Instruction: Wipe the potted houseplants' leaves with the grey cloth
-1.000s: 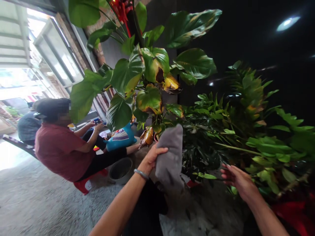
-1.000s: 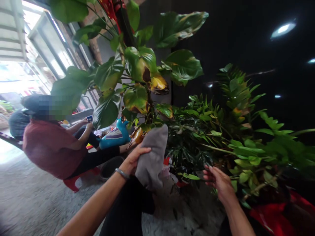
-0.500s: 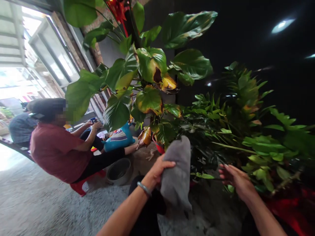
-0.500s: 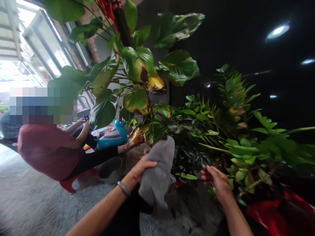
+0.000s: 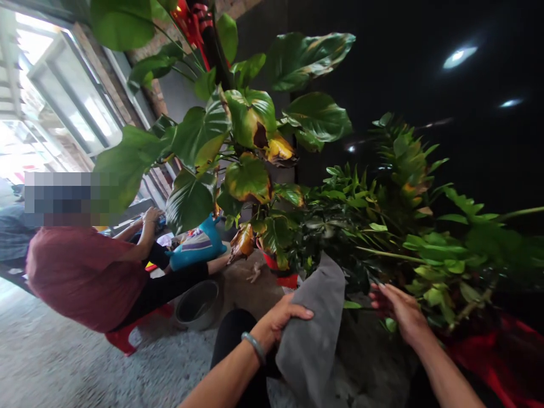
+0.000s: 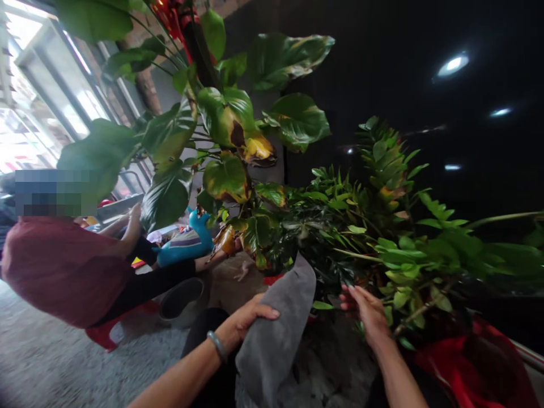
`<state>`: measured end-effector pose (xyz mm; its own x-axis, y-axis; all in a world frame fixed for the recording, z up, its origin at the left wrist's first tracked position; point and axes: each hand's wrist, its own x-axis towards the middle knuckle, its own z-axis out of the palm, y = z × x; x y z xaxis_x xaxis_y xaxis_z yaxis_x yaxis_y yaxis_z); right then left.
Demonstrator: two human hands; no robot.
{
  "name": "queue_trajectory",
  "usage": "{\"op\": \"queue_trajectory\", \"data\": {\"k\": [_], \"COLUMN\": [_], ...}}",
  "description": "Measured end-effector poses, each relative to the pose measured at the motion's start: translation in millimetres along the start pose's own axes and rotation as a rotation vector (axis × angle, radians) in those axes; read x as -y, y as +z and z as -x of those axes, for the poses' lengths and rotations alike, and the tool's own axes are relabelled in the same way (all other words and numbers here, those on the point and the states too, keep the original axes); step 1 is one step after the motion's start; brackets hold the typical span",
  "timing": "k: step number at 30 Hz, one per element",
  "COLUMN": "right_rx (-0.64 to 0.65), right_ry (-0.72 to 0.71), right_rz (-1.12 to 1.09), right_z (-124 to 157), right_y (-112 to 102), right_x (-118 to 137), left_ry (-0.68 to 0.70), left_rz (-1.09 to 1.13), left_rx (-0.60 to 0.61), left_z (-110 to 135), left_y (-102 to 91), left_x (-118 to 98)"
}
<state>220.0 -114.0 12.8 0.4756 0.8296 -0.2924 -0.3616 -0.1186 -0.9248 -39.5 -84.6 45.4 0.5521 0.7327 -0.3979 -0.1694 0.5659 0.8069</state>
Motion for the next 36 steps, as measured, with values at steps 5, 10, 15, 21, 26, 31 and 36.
{"op": "queue_trajectory", "data": {"k": [5,10,15,21,26,31,36], "right_rx": [-0.004,0.000,-0.004,0.008,0.004,-0.030,0.033], "right_ry": [-0.038,-0.032,-0.059,-0.099,-0.053,-0.021,-0.029], "right_rz": [-0.002,-0.021,0.039,0.070,0.011,0.097,0.231], "right_z": [0,1,-7,-7,-1,0,31], "right_y": [0,4,-2,-6,0,2,10], "right_x": [2,8,-2,-6,5,7,27], "left_ry": [0.333,0.395,0.033,0.304,0.384,0.104,0.119], "left_rz": [0.104,0.097,-0.360,-0.208,-0.056,-0.337,-0.179], "left_rx": [0.055,-0.024,-0.025,0.193,0.048,-0.038,0.120], "left_z": [2,-32,-38,-25,-50,-29,13], "left_y": [20.9,42.3,41.7,55.5,62.2,25.7,-21.3], "left_x": [-73,-82,-26,-75,-84,-21,-19]}}
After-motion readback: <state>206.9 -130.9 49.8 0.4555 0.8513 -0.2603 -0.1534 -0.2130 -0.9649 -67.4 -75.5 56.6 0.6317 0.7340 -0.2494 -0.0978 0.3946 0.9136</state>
